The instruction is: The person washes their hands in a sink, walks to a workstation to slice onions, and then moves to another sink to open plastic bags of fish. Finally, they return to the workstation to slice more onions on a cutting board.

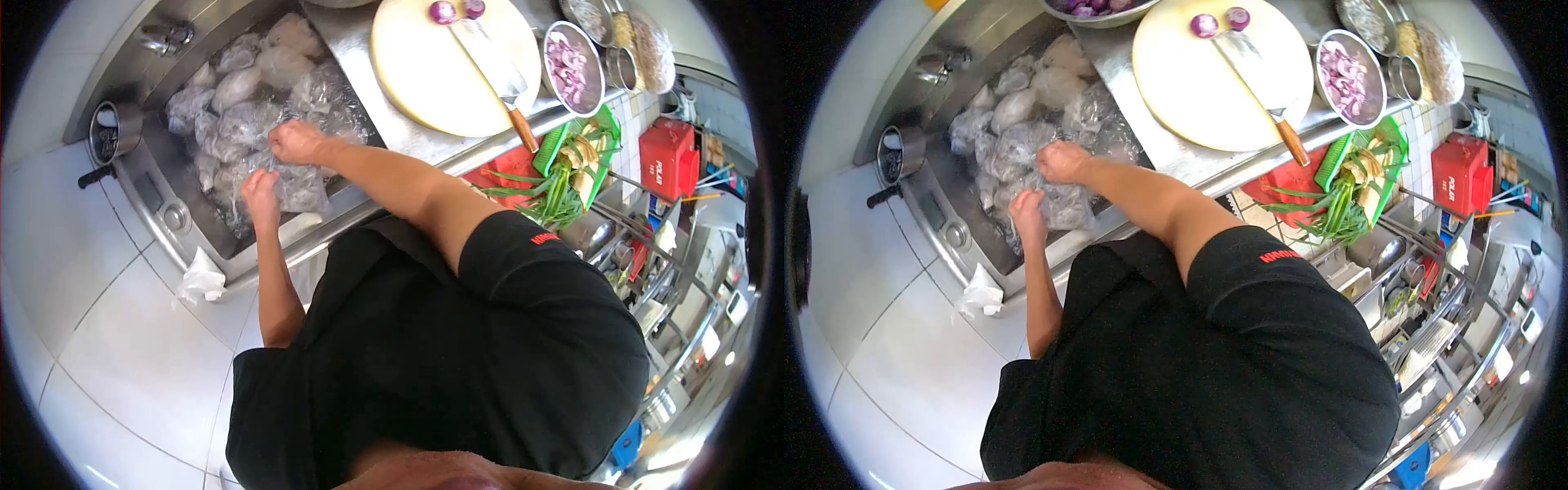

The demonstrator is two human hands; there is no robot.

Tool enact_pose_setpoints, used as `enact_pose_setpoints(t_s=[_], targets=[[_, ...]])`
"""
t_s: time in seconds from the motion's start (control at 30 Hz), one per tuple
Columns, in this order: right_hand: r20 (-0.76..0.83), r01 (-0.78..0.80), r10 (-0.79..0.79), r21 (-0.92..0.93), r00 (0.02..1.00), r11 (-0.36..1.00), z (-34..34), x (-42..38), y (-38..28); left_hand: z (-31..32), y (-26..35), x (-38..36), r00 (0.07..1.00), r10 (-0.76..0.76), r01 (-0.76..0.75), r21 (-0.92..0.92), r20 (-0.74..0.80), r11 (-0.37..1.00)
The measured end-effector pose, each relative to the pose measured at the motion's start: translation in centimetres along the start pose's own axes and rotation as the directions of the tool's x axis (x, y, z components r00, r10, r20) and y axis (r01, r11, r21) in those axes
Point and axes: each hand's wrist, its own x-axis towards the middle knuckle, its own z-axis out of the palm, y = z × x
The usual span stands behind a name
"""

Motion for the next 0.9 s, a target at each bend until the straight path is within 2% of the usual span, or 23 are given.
enact_pose_setpoints(t_s=[0.03,0.13,0.23,0.27,0.3,0.33,0.4,0.43,0.5,0.57,0.6,0.67,0.7,0.77,0.8,0.87,0.9], targets=[[-0.011,-0.005,0.005,0.023,1.000,1.000,0.0,-0.1,0.3,0.4,1.7,-0.5,0.995,-0.097,0.095,-0.076,-0.016,0.993],[-0.071,-0.102,0.110,0.108,0.991,0.989,-0.5,0.6,1.3,0.2,0.5,-0.4,0.986,-0.123,0.139,-0.145,0.113,0.980],[0.147,-0.081,0.055,0.179,0.988,0.980,-0.9,2.6,4.1,0.4,-0.2,1.0,0.998,-0.066,0.066,-0.134,0.009,0.989],[0.149,-0.125,0.094,0.210,0.984,0.970,-1.3,2.7,4.5,1.0,-1.0,1.2,0.999,-0.050,0.048,-0.133,-0.013,0.990],[0.146,-0.171,0.139,0.243,0.979,0.955,-1.9,2.7,5.1,0.5,-3.0,2.2,1.000,-0.009,0.010,-0.023,0.018,1.000],[0.140,-0.218,0.186,0.277,0.973,0.936,-2.7,2.5,5.6,1.1,-2.9,2.1,0.999,-0.034,0.034,-0.011,0.017,0.999],[0.010,-0.196,0.198,0.208,0.980,0.958,-6.0,0.2,5.4,2.7,-2.4,2.0,0.996,-0.082,0.081,0.019,0.024,0.997],[-0.050,-0.191,0.202,0.172,0.978,0.966,-7.7,-1.8,5.1,3.2,-3.9,2.7,0.992,-0.096,0.089,0.087,0.077,0.992],[-0.118,-0.144,0.177,0.245,0.977,0.959,-10.9,-5.8,5.4,3.7,-9.6,5.3,0.980,-0.128,0.092,0.220,0.154,0.971],[-0.165,-0.152,0.210,0.308,0.964,0.939,-14.8,-10.5,4.3,3.9,-12.6,7.4,0.992,-0.090,0.016,0.598,0.093,0.801],[-0.216,-0.159,0.234,0.315,0.948,0.936,-16.6,-12.9,3.5,4.5,-13.0,7.8,0.995,-0.058,-0.020,0.752,0.076,0.659],[-0.329,-0.180,0.291,0.330,0.898,0.927,-19.8,-17.4,3.0,5.7,-8.7,5.6,0.994,0.015,-0.097,0.794,0.110,0.600],[-0.447,-0.179,0.271,0.236,0.853,0.955,-20.9,-19.3,3.8,6.4,-7.0,4.5,0.990,0.052,-0.135,0.812,0.128,0.568],[-0.637,-0.208,0.193,0.051,0.747,0.977,-22.4,-22.7,5.7,6.9,-10.5,5.2,0.953,-0.003,-0.275,0.873,0.302,0.404],[-0.714,-0.202,0.063,-0.112,0.697,0.973,-23.1,-24.1,7.6,7.0,-13.0,6.0,0.925,-0.040,-0.345,0.883,0.377,0.319],[-0.758,-0.372,0.019,-0.297,0.652,0.879,-25.1,-26.9,8.1,5.6,-19.5,10.8,0.833,-0.193,-0.438,0.831,0.518,0.342],[-0.727,-0.408,0.104,-0.255,0.678,0.877,-25.5,-27.9,8.9,5.0,-22.0,12.9,0.771,-0.266,-0.474,0.800,0.579,0.367]])
